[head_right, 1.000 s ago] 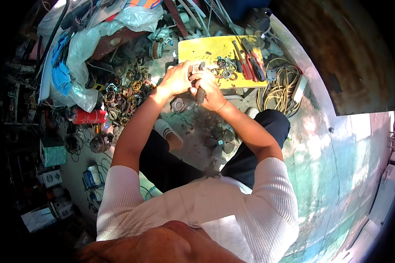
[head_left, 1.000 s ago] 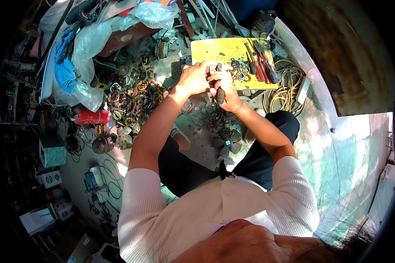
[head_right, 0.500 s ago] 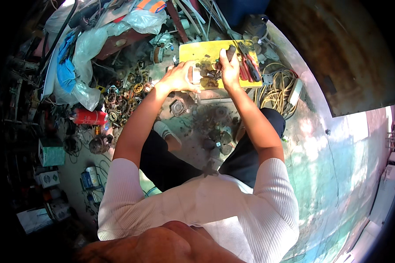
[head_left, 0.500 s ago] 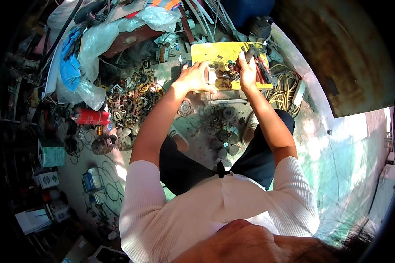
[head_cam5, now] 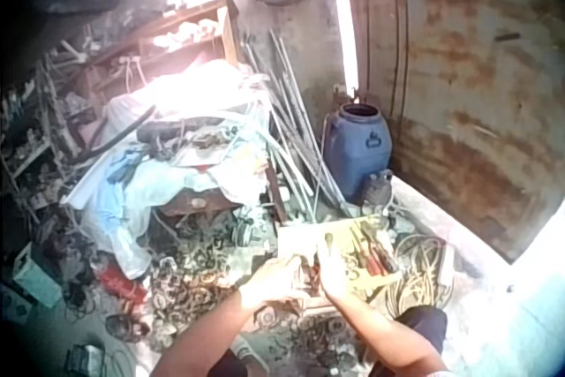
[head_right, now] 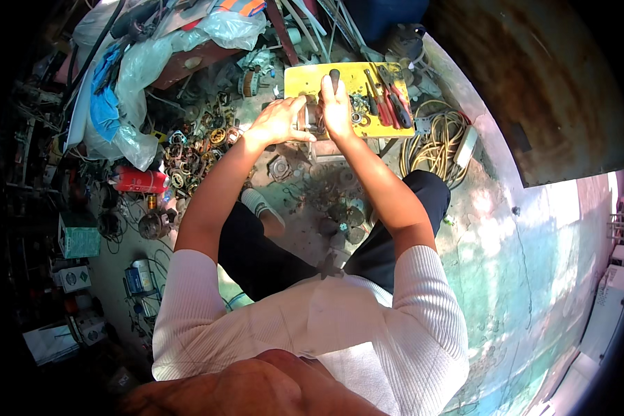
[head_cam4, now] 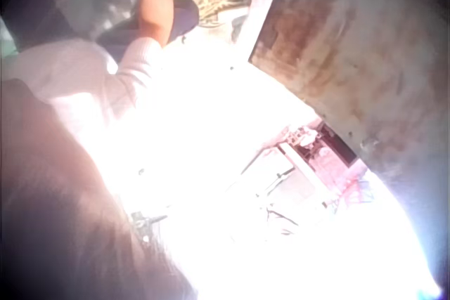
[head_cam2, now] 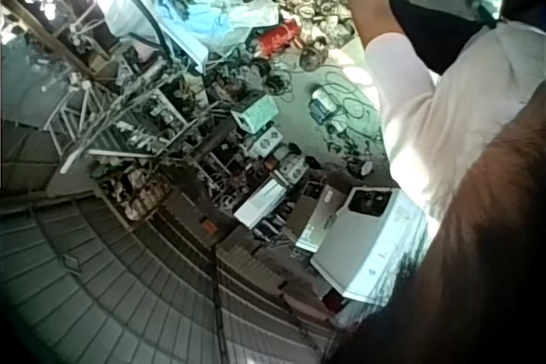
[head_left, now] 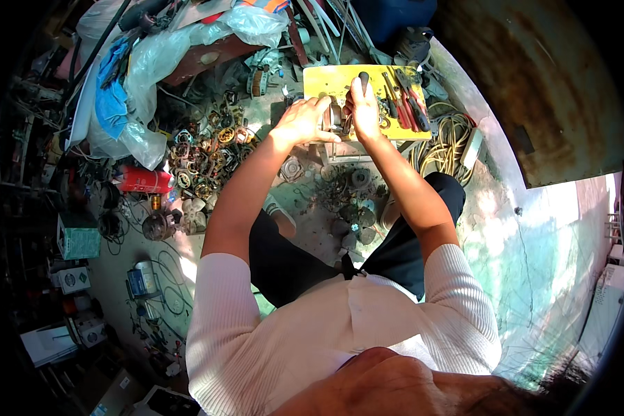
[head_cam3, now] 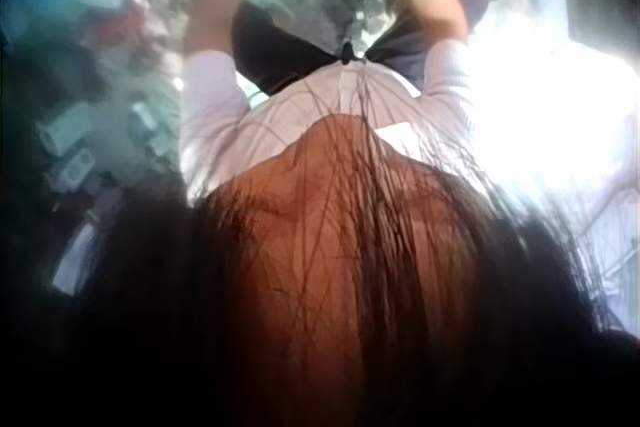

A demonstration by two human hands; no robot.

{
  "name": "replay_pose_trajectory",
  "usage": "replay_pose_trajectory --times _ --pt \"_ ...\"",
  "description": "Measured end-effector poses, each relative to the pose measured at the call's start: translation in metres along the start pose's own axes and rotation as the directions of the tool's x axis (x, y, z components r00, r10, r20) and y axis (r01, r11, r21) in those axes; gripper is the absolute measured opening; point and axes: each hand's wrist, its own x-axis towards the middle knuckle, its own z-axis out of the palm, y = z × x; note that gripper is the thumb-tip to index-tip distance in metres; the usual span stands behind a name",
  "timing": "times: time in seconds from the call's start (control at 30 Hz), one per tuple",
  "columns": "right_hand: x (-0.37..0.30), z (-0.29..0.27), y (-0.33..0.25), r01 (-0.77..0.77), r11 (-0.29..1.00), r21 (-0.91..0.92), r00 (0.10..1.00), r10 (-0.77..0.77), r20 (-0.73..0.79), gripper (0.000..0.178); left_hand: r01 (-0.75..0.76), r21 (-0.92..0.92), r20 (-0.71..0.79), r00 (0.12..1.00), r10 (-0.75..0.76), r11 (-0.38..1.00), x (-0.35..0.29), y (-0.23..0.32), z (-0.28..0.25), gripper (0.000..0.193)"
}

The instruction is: The person uses pliers and a screwdriver to disassemble small electronic and mechanical components of an appliance, removing wires and screws.

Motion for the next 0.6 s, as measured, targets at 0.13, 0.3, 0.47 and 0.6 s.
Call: replay_pose_trajectory --times 0.13,0.3,0.47,0.6 --pt "0.024 -0.001 -0.002 -0.235 0.965 0.114 0.971 0.237 -0.009 0.031 -0.007 0.003 0.009 1.0 0.007 1.0 0.003 0.008 -0.005 0.099" --pt "0.034 0.007 0.004 -0.343 0.939 0.005 0.936 0.342 -0.084 0.035 0.016 0.026 -0.055 0.998 -0.014 1.0 0.006 0.001 0.008 0.089" --pt "0.033 0.02 0.009 -0.105 0.966 -0.237 0.977 0.056 -0.204 0.039 -0.002 0.051 -0.101 0.995 0.007 0.999 0.01 -0.006 0.017 0.08" --pt "0.021 0.02 0.008 0.021 0.965 -0.261 0.976 -0.076 -0.204 0.037 -0.01 0.095 -0.176 0.984 0.027 0.995 0.009 -0.009 0.022 0.078"
